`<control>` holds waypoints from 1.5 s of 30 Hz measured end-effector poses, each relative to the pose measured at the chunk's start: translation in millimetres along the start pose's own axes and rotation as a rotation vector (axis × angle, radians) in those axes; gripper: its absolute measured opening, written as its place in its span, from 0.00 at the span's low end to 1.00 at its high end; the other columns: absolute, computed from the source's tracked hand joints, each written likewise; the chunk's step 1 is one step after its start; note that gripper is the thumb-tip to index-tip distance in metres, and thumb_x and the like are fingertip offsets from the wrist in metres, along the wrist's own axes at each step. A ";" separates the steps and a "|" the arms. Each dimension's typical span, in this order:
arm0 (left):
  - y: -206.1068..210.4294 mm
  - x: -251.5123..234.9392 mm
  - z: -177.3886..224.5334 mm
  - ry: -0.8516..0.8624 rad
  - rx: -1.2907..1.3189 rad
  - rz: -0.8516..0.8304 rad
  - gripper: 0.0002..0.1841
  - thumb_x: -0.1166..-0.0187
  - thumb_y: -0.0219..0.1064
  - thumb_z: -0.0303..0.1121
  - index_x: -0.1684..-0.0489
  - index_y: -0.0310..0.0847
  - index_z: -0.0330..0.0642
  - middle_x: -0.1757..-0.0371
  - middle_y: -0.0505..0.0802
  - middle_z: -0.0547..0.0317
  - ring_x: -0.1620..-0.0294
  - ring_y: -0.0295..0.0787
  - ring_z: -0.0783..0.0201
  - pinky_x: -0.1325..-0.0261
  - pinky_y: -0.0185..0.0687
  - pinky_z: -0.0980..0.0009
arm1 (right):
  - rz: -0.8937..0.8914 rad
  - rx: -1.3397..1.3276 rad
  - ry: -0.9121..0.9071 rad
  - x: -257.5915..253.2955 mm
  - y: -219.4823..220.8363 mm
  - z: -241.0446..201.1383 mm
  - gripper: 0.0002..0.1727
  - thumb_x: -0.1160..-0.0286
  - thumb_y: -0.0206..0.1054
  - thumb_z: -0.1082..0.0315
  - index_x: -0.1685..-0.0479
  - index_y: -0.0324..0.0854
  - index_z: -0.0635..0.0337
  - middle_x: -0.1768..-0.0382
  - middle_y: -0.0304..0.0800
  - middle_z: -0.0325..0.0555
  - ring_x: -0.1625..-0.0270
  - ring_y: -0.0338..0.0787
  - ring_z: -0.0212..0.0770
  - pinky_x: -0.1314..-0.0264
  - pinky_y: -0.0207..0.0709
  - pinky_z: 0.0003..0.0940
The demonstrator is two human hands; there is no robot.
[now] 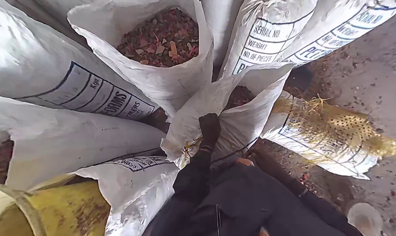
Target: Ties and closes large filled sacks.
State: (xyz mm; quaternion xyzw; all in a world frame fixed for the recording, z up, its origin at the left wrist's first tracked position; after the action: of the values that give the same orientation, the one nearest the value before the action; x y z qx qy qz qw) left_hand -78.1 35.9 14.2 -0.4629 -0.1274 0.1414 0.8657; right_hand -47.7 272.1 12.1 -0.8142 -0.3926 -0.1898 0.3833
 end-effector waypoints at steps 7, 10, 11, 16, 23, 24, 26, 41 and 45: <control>-7.7 2.1 -3.4 0.074 0.123 -0.021 0.11 0.20 0.61 0.21 0.54 0.87 0.21 0.50 0.92 0.28 0.41 0.88 0.31 0.29 0.69 0.37 | 0.026 -0.034 -0.021 -1.0 6.7 -5.4 0.19 0.11 0.44 0.72 0.41 0.80 0.73 0.54 0.85 0.54 0.61 0.78 0.35 0.52 0.73 0.34; -8.0 2.0 -7.7 0.115 0.161 0.089 0.09 0.22 0.62 0.21 0.58 0.88 0.21 0.54 0.92 0.28 0.46 0.89 0.30 0.33 0.73 0.36 | 0.079 -0.129 -0.013 -9.3 9.2 -17.5 0.18 0.11 0.45 0.70 0.45 0.79 0.73 0.64 0.79 0.42 0.69 0.71 0.24 0.61 0.68 0.23; -8.7 1.5 -9.0 0.122 0.173 0.111 0.09 0.22 0.62 0.21 0.58 0.88 0.21 0.55 0.92 0.28 0.46 0.89 0.29 0.33 0.73 0.36 | 0.108 -0.151 -0.003 -10.4 10.6 -20.9 0.18 0.11 0.46 0.71 0.46 0.79 0.74 0.63 0.79 0.42 0.68 0.72 0.23 0.60 0.68 0.22; -5.8 3.2 -13.7 0.172 0.255 0.196 0.07 0.27 0.65 0.19 0.61 0.88 0.22 0.59 0.93 0.30 0.50 0.90 0.31 0.36 0.75 0.37 | 0.128 -0.033 0.035 8.7 3.4 -28.0 0.19 0.11 0.46 0.71 0.43 0.80 0.76 0.58 0.84 0.53 0.64 0.77 0.33 0.55 0.72 0.31; 2.2 5.1 -19.2 0.228 0.291 0.313 0.06 0.29 0.67 0.20 0.64 0.88 0.24 0.63 0.92 0.33 0.55 0.91 0.35 0.40 0.78 0.40 | 0.125 0.032 0.092 39.6 -9.1 -47.9 0.19 0.10 0.44 0.70 0.43 0.80 0.71 0.65 0.80 0.46 0.69 0.73 0.31 0.61 0.69 0.31; 1.2 4.6 -19.1 0.224 0.293 0.293 0.06 0.29 0.66 0.20 0.63 0.88 0.23 0.62 0.92 0.33 0.55 0.91 0.34 0.39 0.78 0.39 | 0.138 0.043 0.087 35.5 -10.9 -52.1 0.20 0.10 0.44 0.70 0.40 0.80 0.71 0.61 0.82 0.49 0.67 0.75 0.33 0.59 0.71 0.33; -1.4 4.4 -16.9 0.208 0.286 0.239 0.07 0.27 0.65 0.20 0.61 0.88 0.23 0.60 0.92 0.32 0.52 0.91 0.34 0.36 0.76 0.39 | 0.149 0.055 0.063 23.3 -12.4 -58.2 0.20 0.10 0.45 0.71 0.38 0.80 0.74 0.52 0.87 0.61 0.58 0.82 0.43 0.50 0.74 0.41; -4.3 5.0 -17.0 0.184 0.313 0.211 0.08 0.26 0.65 0.20 0.61 0.88 0.22 0.60 0.93 0.31 0.51 0.91 0.33 0.35 0.75 0.38 | 0.224 0.063 -0.062 -37.1 2.3 -60.9 0.20 0.10 0.45 0.72 0.44 0.82 0.76 0.56 0.88 0.64 0.59 0.84 0.47 0.50 0.74 0.42; -3.3 7.3 -15.8 0.190 0.349 0.287 0.07 0.28 0.66 0.20 0.63 0.89 0.23 0.65 0.93 0.33 0.56 0.92 0.33 0.40 0.78 0.39 | 0.357 0.091 -0.138 -39.0 -0.4 -48.4 0.19 0.13 0.48 0.70 0.50 0.84 0.76 0.68 0.87 0.57 0.69 0.82 0.41 0.61 0.73 0.39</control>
State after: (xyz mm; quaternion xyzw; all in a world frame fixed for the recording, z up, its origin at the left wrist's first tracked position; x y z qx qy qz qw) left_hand -65.3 24.7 9.1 -0.3311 0.0481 0.2387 0.9116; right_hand -72.5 215.5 19.1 -0.8637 -0.2756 -0.0447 0.4195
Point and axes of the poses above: each hand's wrist, its own x-axis away from the middle knuckle, its own y-axis out of the palm, z = x × y, the point moved 4 cm from there along -x, towards the middle knuckle
